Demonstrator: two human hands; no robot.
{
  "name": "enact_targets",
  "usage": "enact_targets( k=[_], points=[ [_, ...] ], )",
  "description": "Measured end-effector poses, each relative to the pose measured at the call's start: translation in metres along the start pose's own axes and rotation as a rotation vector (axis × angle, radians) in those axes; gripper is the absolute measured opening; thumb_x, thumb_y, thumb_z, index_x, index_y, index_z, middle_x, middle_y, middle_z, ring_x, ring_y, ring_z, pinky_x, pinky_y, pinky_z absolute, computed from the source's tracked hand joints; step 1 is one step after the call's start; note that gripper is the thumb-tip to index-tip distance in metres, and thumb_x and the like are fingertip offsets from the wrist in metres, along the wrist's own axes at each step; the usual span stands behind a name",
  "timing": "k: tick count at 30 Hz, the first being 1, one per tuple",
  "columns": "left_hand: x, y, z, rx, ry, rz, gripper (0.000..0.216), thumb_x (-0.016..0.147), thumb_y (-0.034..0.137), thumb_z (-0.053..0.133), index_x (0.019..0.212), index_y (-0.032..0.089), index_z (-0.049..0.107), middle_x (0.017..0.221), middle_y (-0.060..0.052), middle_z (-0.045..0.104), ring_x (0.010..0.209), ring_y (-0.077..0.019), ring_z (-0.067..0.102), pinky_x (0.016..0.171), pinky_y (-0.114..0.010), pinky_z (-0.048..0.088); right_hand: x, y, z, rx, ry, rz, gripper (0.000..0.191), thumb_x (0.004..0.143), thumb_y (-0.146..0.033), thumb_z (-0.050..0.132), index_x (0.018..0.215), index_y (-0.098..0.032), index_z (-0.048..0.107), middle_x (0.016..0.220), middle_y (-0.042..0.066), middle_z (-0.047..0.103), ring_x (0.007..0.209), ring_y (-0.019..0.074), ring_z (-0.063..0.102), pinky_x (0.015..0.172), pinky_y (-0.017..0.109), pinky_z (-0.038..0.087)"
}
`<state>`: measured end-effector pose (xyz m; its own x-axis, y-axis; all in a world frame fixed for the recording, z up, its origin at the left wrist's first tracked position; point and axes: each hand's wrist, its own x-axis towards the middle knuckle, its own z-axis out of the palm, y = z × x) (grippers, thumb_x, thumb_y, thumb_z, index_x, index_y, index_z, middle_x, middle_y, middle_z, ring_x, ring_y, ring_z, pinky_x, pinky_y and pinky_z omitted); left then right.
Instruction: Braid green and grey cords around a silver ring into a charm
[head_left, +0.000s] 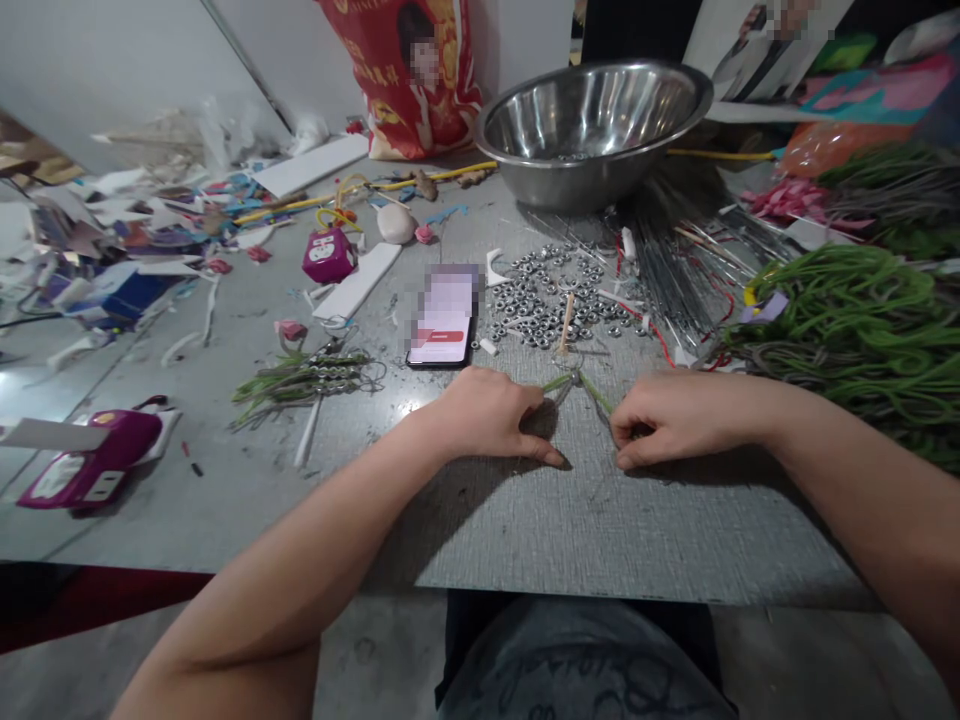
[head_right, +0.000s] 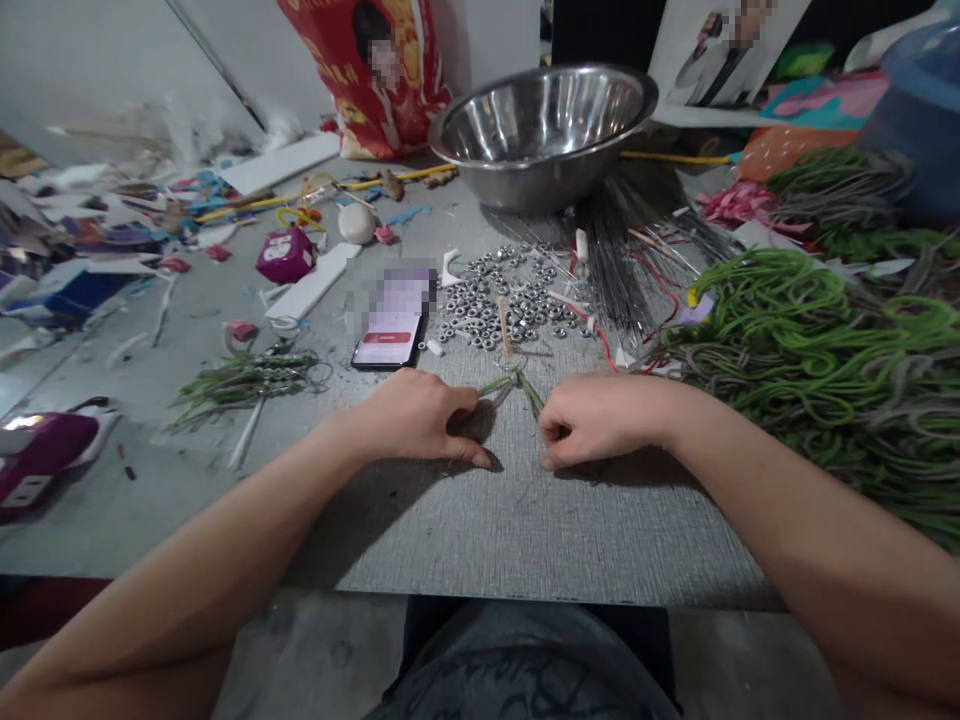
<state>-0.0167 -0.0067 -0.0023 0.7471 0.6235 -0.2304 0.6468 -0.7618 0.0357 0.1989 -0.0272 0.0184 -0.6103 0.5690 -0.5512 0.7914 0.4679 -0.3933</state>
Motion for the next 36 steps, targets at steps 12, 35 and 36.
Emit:
enact_targets(
  k=[12,35,36],
  points=[
    [-0.002,-0.003,-0.002,-0.090,0.122,0.086,0.065,0.085,0.066,0.030,0.054,0.018,0.061,0.048,-0.001,0.054,0.042,-0.0083,0.042,0.046,-0.025,0.016,-0.005,0.029,-0.010,0.187,0.128,0.076,0.037,0.080,-0.047,0.049,0.056,-0.020,0.056,0.050,-0.002,0.049,0.047,0.0105,0.042,0.047,0.025,0.028],
    [0.008,0.000,0.027,0.011,0.536,0.121,0.028,0.083,0.024,0.046,0.105,0.017,0.061,0.113,-0.009,0.060,0.088,-0.0203,0.053,0.075,-0.034,0.048,0.030,0.013,0.028,-0.244,0.773,0.198,0.022,0.084,-0.029,0.045,0.096,-0.020,0.062,0.091,0.005,0.071,0.080,0.0209,0.063,0.057,0.028,0.031],
    [0.009,-0.001,0.028,0.007,0.547,0.131,0.029,0.083,0.023,0.045,0.106,0.017,0.061,0.115,-0.009,0.060,0.088,-0.0206,0.053,0.076,-0.035,0.048,0.031,0.014,0.028,-0.254,0.760,0.197,0.022,0.085,-0.029,0.045,0.095,-0.020,0.062,0.090,0.005,0.071,0.080,0.0212,0.063,0.058,0.029,0.031]
  ],
)
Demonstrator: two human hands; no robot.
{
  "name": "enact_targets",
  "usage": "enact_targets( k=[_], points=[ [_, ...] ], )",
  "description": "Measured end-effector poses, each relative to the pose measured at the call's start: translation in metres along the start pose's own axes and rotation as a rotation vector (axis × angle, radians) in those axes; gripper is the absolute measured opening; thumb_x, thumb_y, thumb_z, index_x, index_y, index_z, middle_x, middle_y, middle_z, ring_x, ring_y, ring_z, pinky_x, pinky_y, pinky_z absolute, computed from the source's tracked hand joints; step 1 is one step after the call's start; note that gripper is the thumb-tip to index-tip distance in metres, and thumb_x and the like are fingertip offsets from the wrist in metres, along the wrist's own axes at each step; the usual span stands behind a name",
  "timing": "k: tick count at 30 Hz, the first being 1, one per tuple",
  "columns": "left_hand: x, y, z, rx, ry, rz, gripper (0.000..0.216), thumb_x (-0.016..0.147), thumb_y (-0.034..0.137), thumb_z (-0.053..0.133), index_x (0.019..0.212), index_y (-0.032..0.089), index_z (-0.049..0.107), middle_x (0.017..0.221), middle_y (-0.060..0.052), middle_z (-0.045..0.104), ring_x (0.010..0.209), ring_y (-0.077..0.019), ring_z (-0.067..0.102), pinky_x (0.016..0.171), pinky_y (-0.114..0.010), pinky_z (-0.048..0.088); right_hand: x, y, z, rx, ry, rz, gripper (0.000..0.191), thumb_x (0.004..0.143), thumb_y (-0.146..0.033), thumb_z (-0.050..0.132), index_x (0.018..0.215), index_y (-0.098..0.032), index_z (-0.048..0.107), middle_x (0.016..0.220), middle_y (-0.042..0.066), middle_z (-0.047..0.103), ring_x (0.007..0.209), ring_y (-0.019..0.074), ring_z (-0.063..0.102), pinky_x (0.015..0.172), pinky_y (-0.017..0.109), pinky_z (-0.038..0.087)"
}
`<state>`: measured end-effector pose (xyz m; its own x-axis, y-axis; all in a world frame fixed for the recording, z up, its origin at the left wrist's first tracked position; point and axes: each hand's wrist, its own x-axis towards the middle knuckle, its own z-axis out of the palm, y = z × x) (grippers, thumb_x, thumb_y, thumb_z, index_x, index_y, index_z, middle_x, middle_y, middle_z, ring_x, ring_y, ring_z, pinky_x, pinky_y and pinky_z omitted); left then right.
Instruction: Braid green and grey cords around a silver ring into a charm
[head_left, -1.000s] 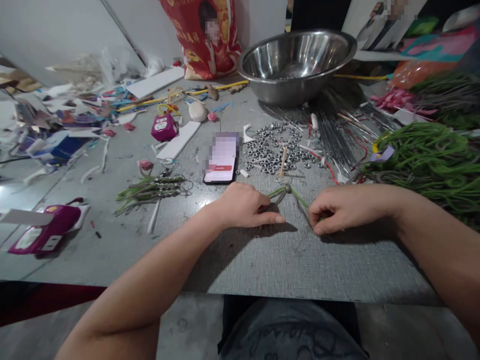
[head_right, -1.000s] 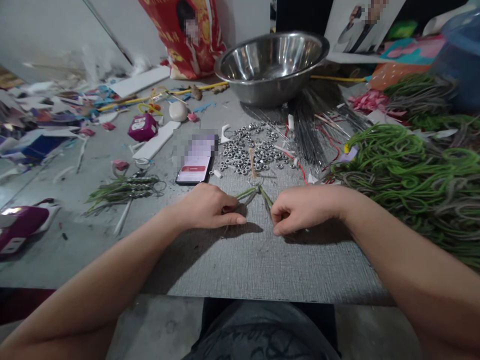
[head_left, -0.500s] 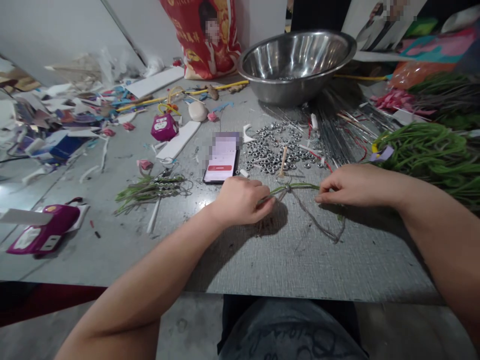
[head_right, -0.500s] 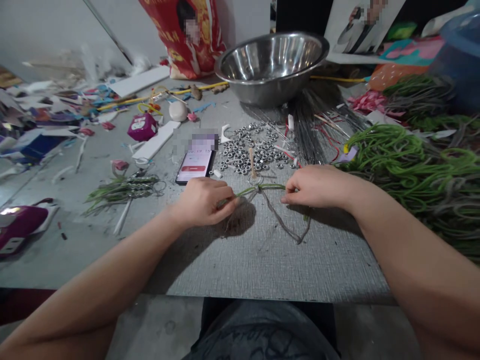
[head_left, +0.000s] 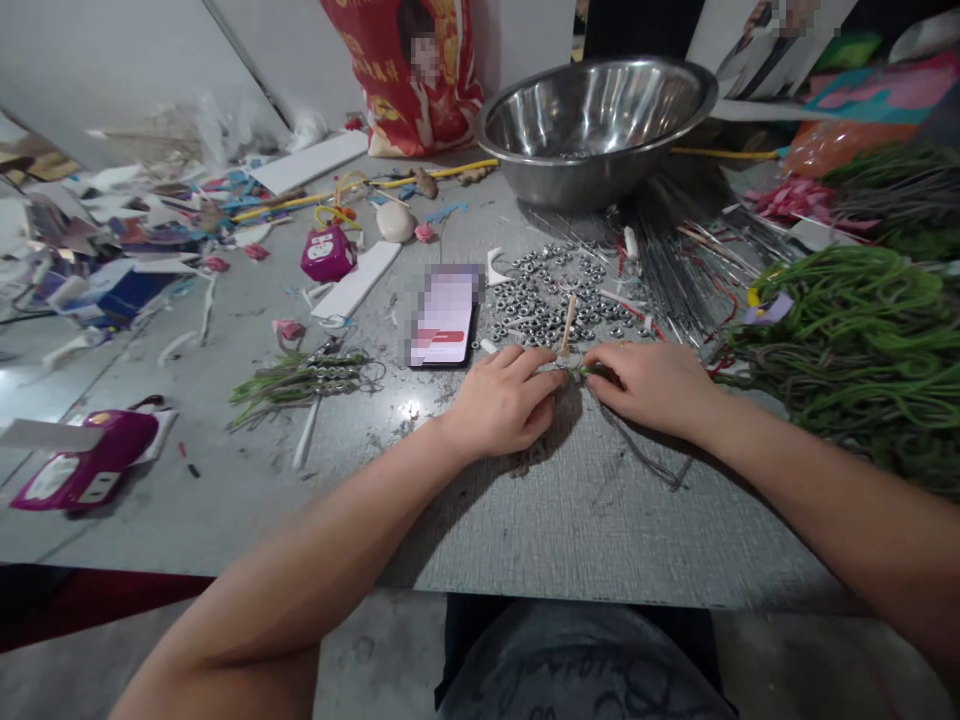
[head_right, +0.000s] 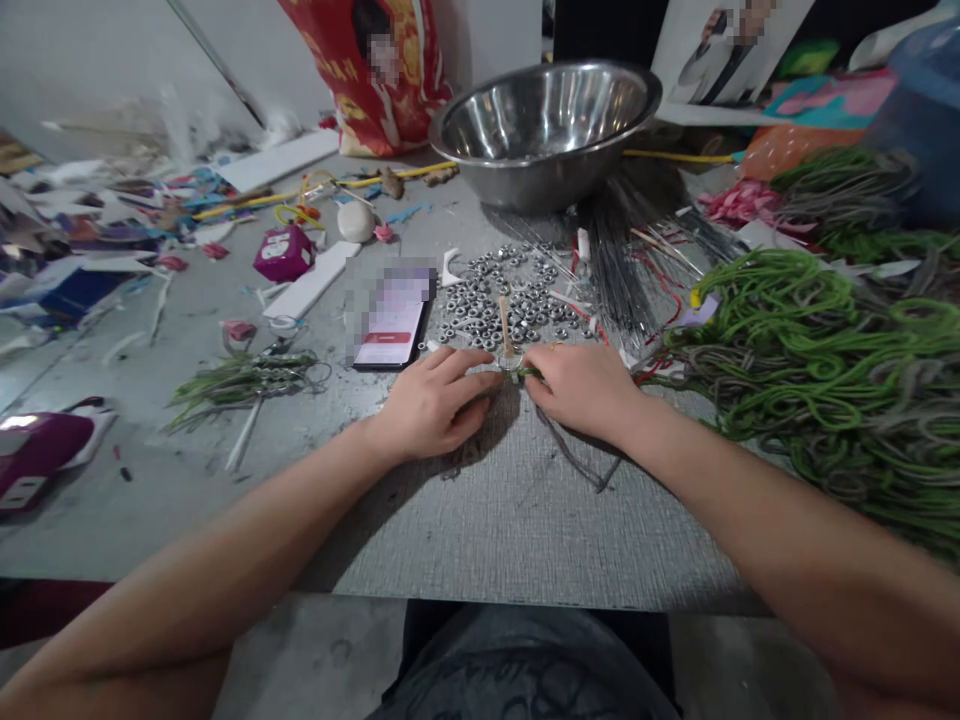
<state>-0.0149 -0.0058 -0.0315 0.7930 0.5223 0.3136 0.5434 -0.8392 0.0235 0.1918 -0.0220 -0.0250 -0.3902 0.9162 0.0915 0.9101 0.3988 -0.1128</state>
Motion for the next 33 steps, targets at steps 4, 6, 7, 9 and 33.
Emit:
enact_targets(
  k=[4,6,7,9,33],
  points=[
    [0.000,-0.003,0.006,0.002,0.024,0.037,0.031,0.084,0.015,0.041,0.106,0.018,0.063,0.118,-0.007,0.060,0.092,-0.0208,0.055,0.077,-0.035,0.049,0.000,-0.002,0.006,0.018,-0.031,-0.056,0.025,0.088,-0.029,0.041,0.094,-0.020,0.064,0.088,0.005,0.071,0.080,0.0212,0.064,0.060,0.030,0.033],
    [-0.001,-0.004,0.008,0.008,0.037,0.038,0.032,0.085,0.011,0.039,0.103,0.018,0.064,0.117,-0.007,0.061,0.092,-0.0203,0.056,0.078,-0.035,0.049,0.000,-0.004,0.009,0.041,-0.035,-0.075,0.026,0.089,-0.029,0.041,0.094,-0.019,0.065,0.089,0.005,0.071,0.080,0.0210,0.065,0.061,0.030,0.035],
    [-0.001,-0.005,0.008,0.005,0.043,0.036,0.032,0.085,0.011,0.038,0.102,0.018,0.065,0.116,-0.007,0.062,0.091,-0.0201,0.056,0.078,-0.034,0.049,-0.001,-0.005,0.010,0.051,-0.032,-0.080,0.026,0.089,-0.029,0.041,0.094,-0.019,0.065,0.089,0.005,0.071,0.080,0.0208,0.065,0.061,0.030,0.035],
    [-0.002,-0.006,0.009,-0.007,0.048,0.032,0.033,0.085,0.010,0.038,0.102,0.017,0.065,0.116,-0.007,0.062,0.091,-0.0199,0.056,0.078,-0.034,0.049,-0.002,-0.007,0.011,0.065,-0.018,-0.087,0.025,0.089,-0.028,0.042,0.093,-0.020,0.065,0.088,0.005,0.072,0.078,0.0202,0.065,0.061,0.030,0.036],
    [-0.002,-0.007,0.010,-0.084,0.131,0.026,0.030,0.082,0.010,0.041,0.096,0.017,0.067,0.107,-0.007,0.064,0.086,-0.0178,0.054,0.077,-0.033,0.049,0.008,0.017,0.015,-0.073,0.321,-0.100,0.020,0.083,-0.024,0.052,0.091,-0.015,0.068,0.091,0.007,0.071,0.088,0.0253,0.060,0.074,0.036,0.035]
  ],
)
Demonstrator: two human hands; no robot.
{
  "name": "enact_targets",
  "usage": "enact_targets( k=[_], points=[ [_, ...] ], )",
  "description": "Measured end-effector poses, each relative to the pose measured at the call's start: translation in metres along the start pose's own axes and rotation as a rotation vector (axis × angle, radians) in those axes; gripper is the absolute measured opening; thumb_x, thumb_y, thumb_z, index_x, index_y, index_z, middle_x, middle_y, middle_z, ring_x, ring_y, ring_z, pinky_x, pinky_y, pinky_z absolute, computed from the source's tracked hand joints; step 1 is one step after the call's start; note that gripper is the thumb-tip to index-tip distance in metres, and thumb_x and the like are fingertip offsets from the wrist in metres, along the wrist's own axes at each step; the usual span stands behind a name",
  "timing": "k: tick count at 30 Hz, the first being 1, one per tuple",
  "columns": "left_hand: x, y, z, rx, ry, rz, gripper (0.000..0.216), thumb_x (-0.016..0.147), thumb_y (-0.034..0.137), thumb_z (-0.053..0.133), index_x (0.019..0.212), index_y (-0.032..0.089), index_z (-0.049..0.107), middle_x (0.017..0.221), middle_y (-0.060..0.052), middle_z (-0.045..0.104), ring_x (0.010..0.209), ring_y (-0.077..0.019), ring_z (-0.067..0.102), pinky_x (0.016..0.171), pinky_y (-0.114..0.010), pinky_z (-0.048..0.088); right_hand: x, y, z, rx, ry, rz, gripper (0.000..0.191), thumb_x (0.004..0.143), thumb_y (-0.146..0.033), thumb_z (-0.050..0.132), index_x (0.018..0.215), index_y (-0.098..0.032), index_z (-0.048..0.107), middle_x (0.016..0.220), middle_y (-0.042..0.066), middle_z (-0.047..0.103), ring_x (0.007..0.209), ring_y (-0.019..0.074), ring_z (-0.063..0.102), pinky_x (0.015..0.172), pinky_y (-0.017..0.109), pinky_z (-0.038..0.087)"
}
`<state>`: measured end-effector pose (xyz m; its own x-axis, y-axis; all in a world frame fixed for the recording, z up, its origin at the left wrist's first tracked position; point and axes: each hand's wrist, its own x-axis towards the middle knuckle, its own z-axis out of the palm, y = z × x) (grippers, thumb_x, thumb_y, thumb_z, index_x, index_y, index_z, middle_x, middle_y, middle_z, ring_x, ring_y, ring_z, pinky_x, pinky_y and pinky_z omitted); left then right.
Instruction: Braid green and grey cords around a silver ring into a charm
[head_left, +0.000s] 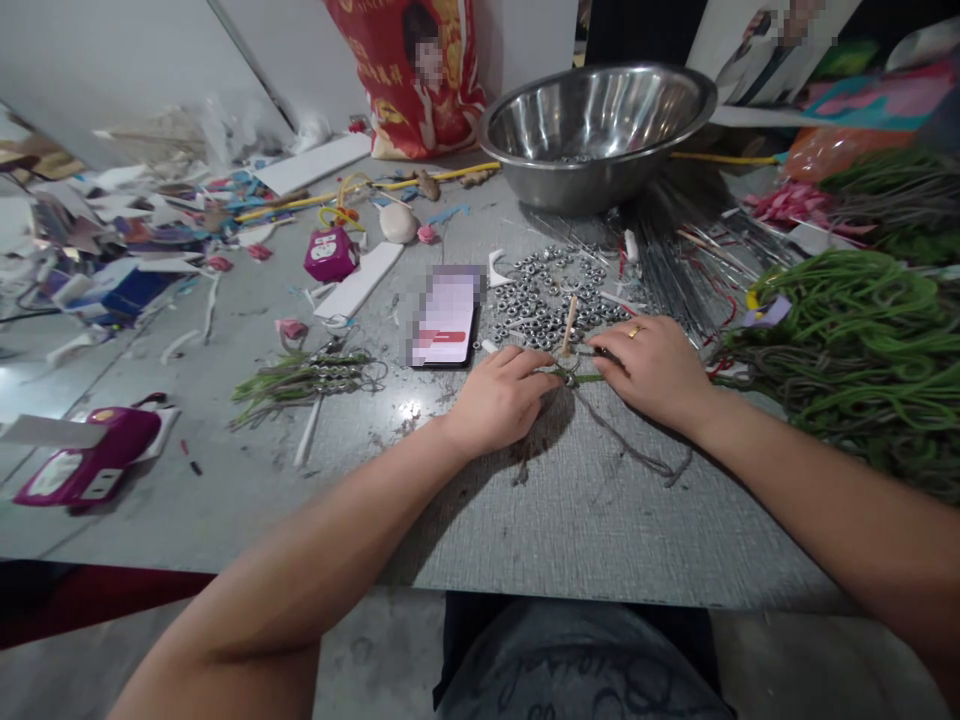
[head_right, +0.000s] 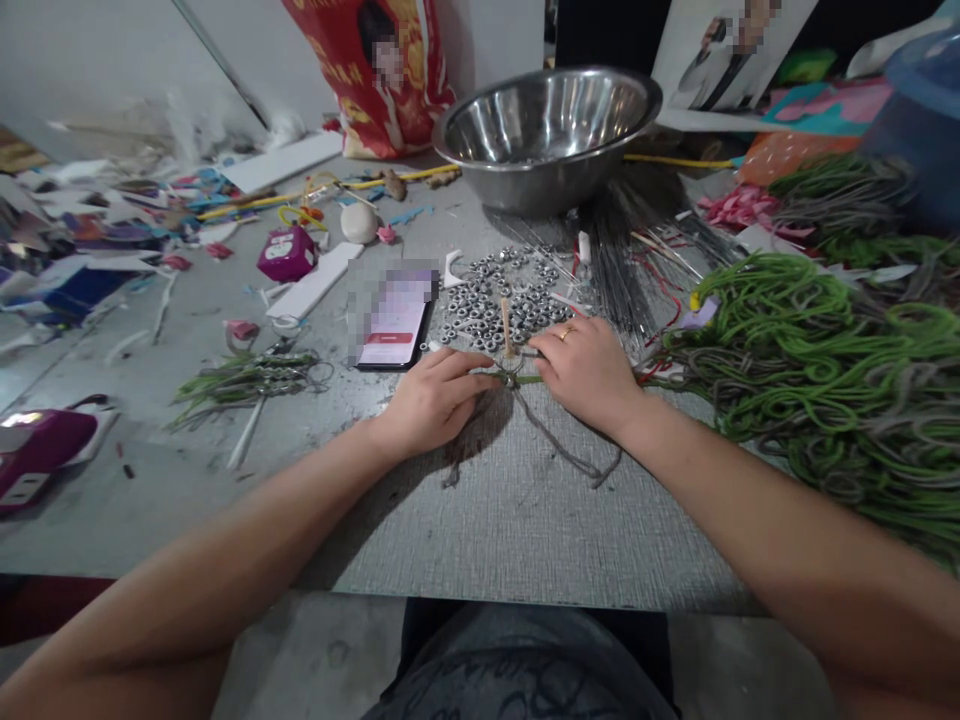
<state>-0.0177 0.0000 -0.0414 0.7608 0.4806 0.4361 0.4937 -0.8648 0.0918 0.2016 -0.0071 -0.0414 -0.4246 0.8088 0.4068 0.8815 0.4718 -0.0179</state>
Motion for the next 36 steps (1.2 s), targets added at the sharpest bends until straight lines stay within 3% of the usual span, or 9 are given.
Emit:
enact_targets(
  k=[3,10,17,23,27,36],
  points=[
    [-0.001,-0.001,0.002,0.009,-0.001,0.000,0.031,0.083,0.011,0.041,0.097,0.018,0.067,0.107,-0.007,0.064,0.087,-0.0178,0.054,0.077,-0.033,0.049,0.000,0.001,0.000,-0.066,-0.002,0.035,0.020,0.084,-0.027,0.053,0.089,-0.016,0.069,0.093,0.008,0.070,0.091,0.0263,0.058,0.073,0.036,0.032],
    [0.000,-0.002,0.005,0.041,-0.053,-0.014,0.032,0.084,0.012,0.043,0.100,0.020,0.069,0.107,-0.006,0.065,0.088,-0.0196,0.055,0.077,-0.034,0.049,0.004,-0.003,-0.007,-0.184,-0.153,0.095,0.024,0.086,-0.025,0.049,0.081,-0.018,0.071,0.083,0.007,0.070,0.082,0.0242,0.056,0.065,0.033,0.024],
    [0.000,-0.001,0.005,0.014,-0.095,-0.032,0.031,0.083,0.012,0.043,0.098,0.020,0.069,0.105,-0.006,0.066,0.091,-0.0200,0.055,0.080,-0.036,0.048,0.002,0.003,-0.005,-0.260,-0.123,0.098,0.034,0.089,-0.021,0.039,0.073,-0.017,0.068,0.072,0.008,0.068,0.071,0.0216,0.055,0.060,0.033,0.020],
    [0.000,-0.001,0.001,-0.005,-0.033,-0.018,0.031,0.083,0.012,0.043,0.101,0.019,0.067,0.105,-0.007,0.064,0.089,-0.0186,0.054,0.079,-0.034,0.048,0.003,0.000,-0.011,0.019,0.029,0.125,0.033,0.091,-0.028,0.039,0.075,-0.020,0.066,0.071,0.004,0.070,0.069,0.0198,0.059,0.063,0.033,0.026],
    [0.000,-0.003,-0.002,-0.007,0.021,0.037,0.028,0.084,0.015,0.045,0.096,0.024,0.069,0.104,-0.007,0.063,0.088,-0.0193,0.053,0.075,-0.035,0.046,0.002,-0.018,-0.017,0.259,0.012,0.129,0.029,0.091,-0.032,0.044,0.076,-0.020,0.066,0.071,0.002,0.070,0.067,0.0179,0.061,0.065,0.032,0.030],
    [0.000,-0.001,0.000,0.020,0.024,0.105,0.022,0.082,0.017,0.049,0.083,0.024,0.070,0.097,-0.004,0.065,0.087,-0.0191,0.052,0.074,-0.034,0.044,-0.007,-0.036,-0.004,0.204,-0.102,0.027,0.024,0.089,-0.031,0.049,0.075,-0.020,0.065,0.072,0.001,0.071,0.068,0.0178,0.061,0.067,0.033,0.027]
  ],
)
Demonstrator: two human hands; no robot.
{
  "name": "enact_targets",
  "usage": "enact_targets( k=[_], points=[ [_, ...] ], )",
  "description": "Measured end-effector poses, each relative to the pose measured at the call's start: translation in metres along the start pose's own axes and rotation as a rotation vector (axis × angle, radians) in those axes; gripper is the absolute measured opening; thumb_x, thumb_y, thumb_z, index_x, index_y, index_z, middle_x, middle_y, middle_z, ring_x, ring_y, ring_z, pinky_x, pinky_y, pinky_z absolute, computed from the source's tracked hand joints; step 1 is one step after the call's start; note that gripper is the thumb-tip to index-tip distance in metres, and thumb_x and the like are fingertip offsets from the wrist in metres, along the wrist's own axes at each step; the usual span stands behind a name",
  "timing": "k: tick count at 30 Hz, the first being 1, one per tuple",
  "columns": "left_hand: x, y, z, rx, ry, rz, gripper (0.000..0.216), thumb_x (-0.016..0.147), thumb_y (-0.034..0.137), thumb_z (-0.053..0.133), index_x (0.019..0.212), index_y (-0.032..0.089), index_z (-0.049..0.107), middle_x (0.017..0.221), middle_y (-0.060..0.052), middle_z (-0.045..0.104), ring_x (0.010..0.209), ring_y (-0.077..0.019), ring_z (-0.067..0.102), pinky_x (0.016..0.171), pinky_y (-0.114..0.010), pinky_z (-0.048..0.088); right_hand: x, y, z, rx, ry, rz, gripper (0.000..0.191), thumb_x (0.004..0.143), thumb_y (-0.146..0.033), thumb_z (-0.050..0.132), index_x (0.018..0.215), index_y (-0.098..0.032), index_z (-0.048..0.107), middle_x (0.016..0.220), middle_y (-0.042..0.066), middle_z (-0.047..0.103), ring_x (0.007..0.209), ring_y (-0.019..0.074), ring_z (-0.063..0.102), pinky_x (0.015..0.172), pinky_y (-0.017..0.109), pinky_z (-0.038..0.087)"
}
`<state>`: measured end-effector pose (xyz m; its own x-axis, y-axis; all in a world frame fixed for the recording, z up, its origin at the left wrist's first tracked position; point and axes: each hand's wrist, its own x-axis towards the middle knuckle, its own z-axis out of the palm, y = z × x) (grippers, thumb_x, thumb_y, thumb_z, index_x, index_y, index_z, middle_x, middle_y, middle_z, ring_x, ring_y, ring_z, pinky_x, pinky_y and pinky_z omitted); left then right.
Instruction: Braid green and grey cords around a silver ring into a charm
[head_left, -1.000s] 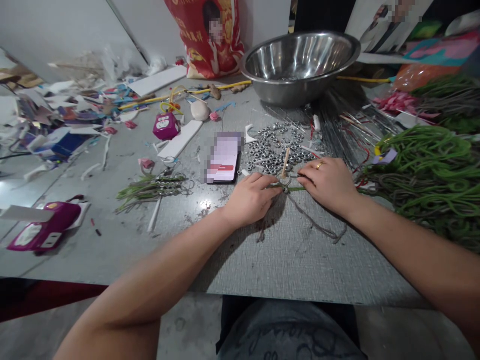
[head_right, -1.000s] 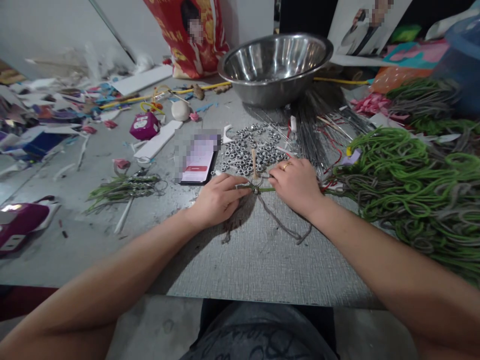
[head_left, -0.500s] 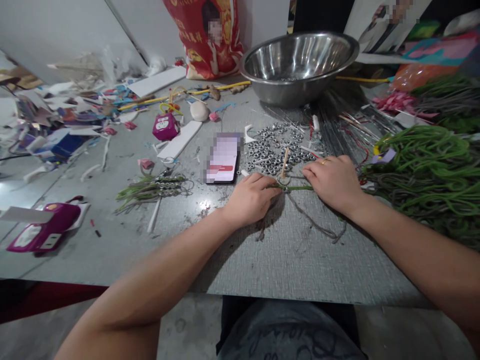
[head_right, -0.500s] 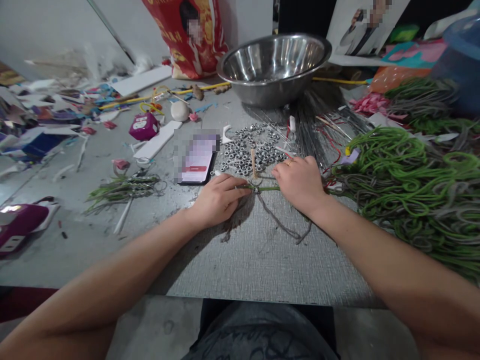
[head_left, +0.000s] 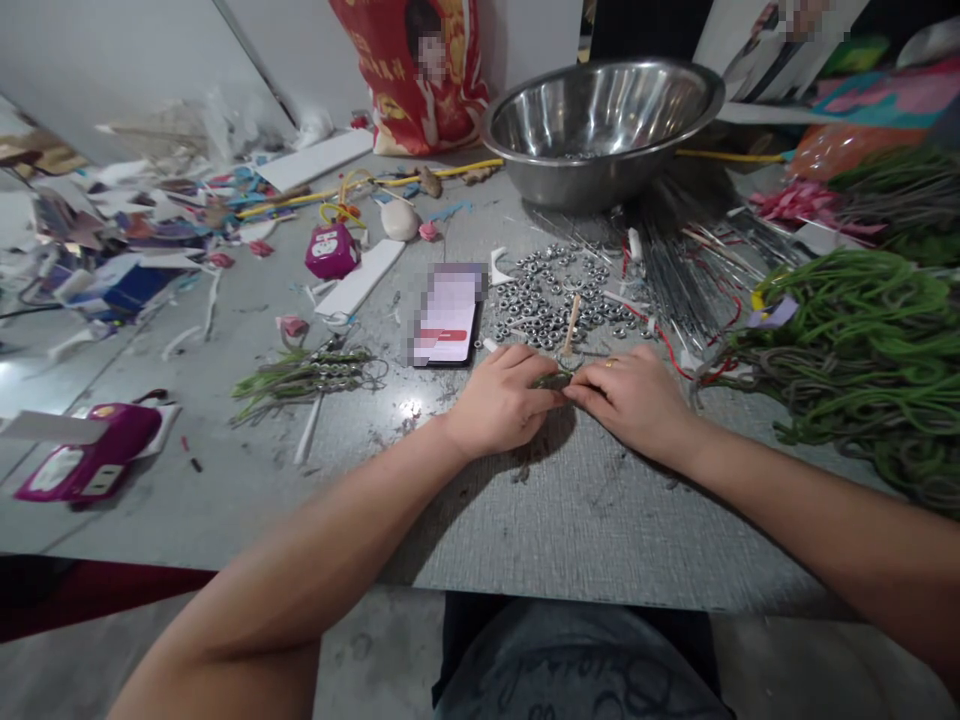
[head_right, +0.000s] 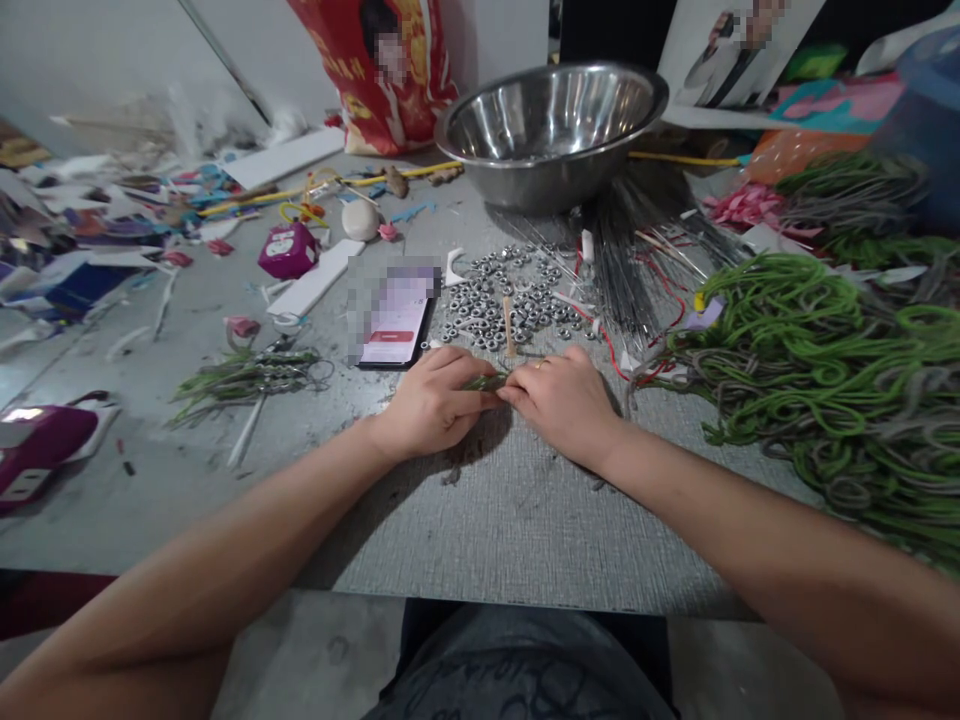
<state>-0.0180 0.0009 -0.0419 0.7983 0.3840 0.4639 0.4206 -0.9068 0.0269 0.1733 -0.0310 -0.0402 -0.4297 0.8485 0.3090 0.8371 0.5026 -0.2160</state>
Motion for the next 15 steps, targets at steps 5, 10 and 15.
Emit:
enact_targets(
  k=[5,10,15],
  points=[
    [0.000,0.000,0.001,0.013,-0.013,-0.010,0.022,0.081,0.016,0.049,0.083,0.024,0.070,0.094,-0.003,0.065,0.086,-0.0193,0.052,0.072,-0.034,0.043,0.000,0.004,-0.009,-0.035,-0.051,-0.035,0.023,0.087,-0.032,0.051,0.074,-0.020,0.066,0.069,0.000,0.070,0.068,0.0175,0.061,0.069,0.033,0.027],
    [0.000,-0.001,0.002,0.030,-0.056,-0.035,0.023,0.081,0.016,0.048,0.081,0.024,0.070,0.096,-0.004,0.064,0.088,-0.0196,0.051,0.073,-0.035,0.043,0.000,0.006,-0.013,-0.103,-0.080,-0.089,0.019,0.084,-0.035,0.055,0.077,-0.020,0.066,0.072,0.001,0.070,0.072,0.0190,0.061,0.069,0.033,0.026],
    [0.001,0.000,0.001,0.035,-0.067,-0.033,0.024,0.080,0.015,0.048,0.082,0.024,0.070,0.097,-0.004,0.065,0.088,-0.0207,0.052,0.073,-0.036,0.043,-0.001,0.004,-0.012,-0.203,-0.047,-0.152,0.023,0.085,-0.033,0.052,0.073,-0.019,0.067,0.068,0.002,0.069,0.069,0.0186,0.059,0.068,0.034,0.025]
  ],
)
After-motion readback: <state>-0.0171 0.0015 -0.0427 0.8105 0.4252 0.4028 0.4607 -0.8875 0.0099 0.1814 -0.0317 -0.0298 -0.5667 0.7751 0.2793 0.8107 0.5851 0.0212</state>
